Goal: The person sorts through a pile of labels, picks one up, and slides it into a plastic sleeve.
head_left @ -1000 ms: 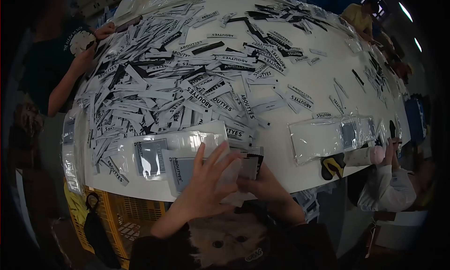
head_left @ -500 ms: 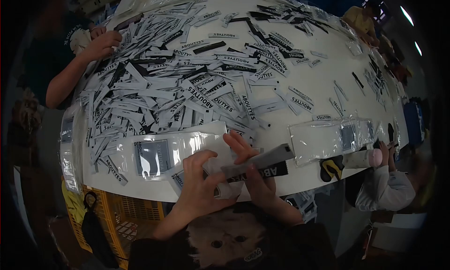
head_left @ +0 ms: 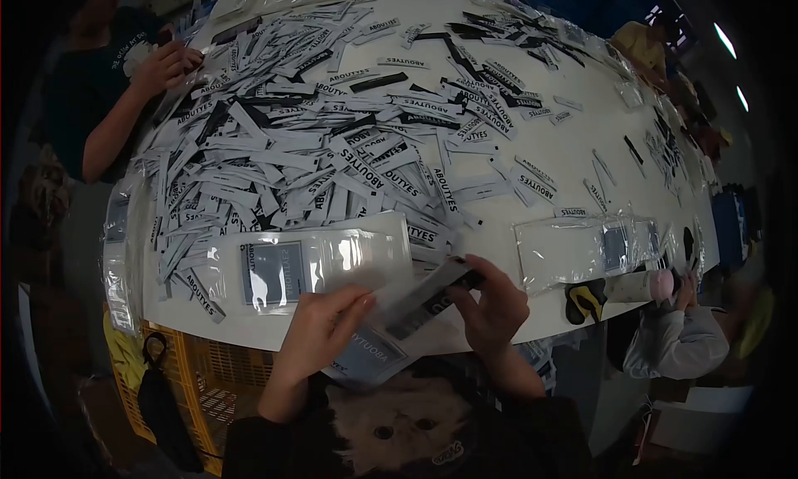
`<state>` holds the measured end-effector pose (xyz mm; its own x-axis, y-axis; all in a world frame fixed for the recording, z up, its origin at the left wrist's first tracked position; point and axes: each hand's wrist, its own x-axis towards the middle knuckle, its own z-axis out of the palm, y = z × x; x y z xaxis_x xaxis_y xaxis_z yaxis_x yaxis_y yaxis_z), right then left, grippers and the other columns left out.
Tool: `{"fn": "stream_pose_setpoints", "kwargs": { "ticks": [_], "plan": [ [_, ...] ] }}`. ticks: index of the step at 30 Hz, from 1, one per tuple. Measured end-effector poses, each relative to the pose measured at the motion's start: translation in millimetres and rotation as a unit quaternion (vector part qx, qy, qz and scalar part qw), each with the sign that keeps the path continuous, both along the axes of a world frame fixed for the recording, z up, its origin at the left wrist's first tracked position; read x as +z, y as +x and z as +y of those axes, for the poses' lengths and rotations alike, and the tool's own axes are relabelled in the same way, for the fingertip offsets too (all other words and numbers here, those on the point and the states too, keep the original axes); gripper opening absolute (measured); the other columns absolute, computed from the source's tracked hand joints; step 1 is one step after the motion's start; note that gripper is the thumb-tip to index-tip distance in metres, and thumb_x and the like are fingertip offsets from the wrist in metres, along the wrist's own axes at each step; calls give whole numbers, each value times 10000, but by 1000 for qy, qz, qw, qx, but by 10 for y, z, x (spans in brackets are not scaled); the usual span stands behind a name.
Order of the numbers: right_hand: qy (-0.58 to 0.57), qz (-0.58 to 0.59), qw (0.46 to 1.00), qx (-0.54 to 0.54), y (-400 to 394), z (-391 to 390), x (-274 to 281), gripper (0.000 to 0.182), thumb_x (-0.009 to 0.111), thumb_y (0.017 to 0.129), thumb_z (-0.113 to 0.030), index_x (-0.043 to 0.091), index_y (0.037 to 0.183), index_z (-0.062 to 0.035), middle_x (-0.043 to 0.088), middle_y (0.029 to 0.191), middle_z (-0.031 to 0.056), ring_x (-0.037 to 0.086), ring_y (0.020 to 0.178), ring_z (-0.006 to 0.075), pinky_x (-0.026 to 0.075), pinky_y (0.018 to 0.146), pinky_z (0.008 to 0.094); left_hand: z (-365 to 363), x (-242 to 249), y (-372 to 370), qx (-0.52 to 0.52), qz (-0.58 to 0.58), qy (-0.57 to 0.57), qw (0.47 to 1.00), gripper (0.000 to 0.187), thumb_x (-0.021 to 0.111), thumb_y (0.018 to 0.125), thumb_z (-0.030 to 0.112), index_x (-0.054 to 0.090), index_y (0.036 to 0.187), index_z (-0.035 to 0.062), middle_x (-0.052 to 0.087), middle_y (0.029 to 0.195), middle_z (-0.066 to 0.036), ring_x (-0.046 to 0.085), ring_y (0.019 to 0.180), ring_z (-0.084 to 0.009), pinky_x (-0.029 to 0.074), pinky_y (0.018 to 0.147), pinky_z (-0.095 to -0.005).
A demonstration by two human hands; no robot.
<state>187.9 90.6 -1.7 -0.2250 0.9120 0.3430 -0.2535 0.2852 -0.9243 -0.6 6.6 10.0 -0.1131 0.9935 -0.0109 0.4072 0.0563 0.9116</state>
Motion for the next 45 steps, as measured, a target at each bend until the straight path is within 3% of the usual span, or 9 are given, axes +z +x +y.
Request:
{"fn": "stream_pose_setpoints", "kwargs": {
  "ticks": [2,6,10,22,24,34,37,40,45],
  "plan": [
    [263,-333,904,53,133,63,-7,355,668,745,-16,540,1077,-26,659,826,97,652,742,169,515,629,273,-19,-2,29,1,1,-9,1000,108,557,851,93,597,863,-6,556,618,-149,576,511,-273,423,471,-304],
    [-3,-180,982,59,31,33,63,220,695,738,-57,645,951,-30,643,718,105,640,605,188,485,533,284,-26,-24,19,8,4,37,999,93,562,846,84,599,875,3,563,624,-149,575,517,-284,426,472,-306],
    [106,-256,959,60,3,116,170,215,689,745,-59,657,956,-35,650,720,86,626,588,168,472,521,276,-43,-56,32,33,3,56,998,84,565,839,69,603,878,5,578,642,-153,583,530,-288,435,478,-310],
    [91,-418,850,308,23,238,-93,177,577,808,-124,604,755,43,530,545,47,477,541,81,417,535,255,-68,-42,204,-38,67,138,987,69,599,813,72,589,858,21,605,680,-131,597,566,-301,459,478,-344],
    [-54,-412,734,537,4,400,-29,237,602,791,-165,568,707,54,444,511,19,428,534,74,395,521,268,-110,-90,152,-35,81,121,989,70,604,810,75,589,856,25,605,676,-127,594,555,-295,454,469,-340],
    [-134,-419,768,464,18,334,-49,238,670,794,-194,624,914,7,633,775,7,517,686,46,447,618,254,-27,75,65,-48,22,28,998,104,656,780,100,589,773,20,592,622,-99,583,486,-236,428,438,-291],
    [-329,-85,883,323,70,220,27,196,651,803,-180,617,819,12,587,701,40,507,627,73,410,549,252,-80,-72,17,42,-84,65,993,114,669,767,98,599,779,9,598,660,-108,587,510,-210,424,448,-277],
    [36,-170,948,266,78,-5,57,80,658,779,-59,632,821,4,601,737,75,560,648,138,435,565,267,-28,-59,109,-49,-108,95,988,107,666,755,62,610,817,-4,599,701,-124,587,542,-203,441,482,-280],
    [87,-210,929,291,185,21,43,113,658,770,-45,654,877,-11,615,744,86,595,650,179,456,564,281,-68,-32,311,-28,23,159,987,161,699,713,73,623,839,6,608,733,-104,603,628,-243,477,563,-301]
  ]
}}
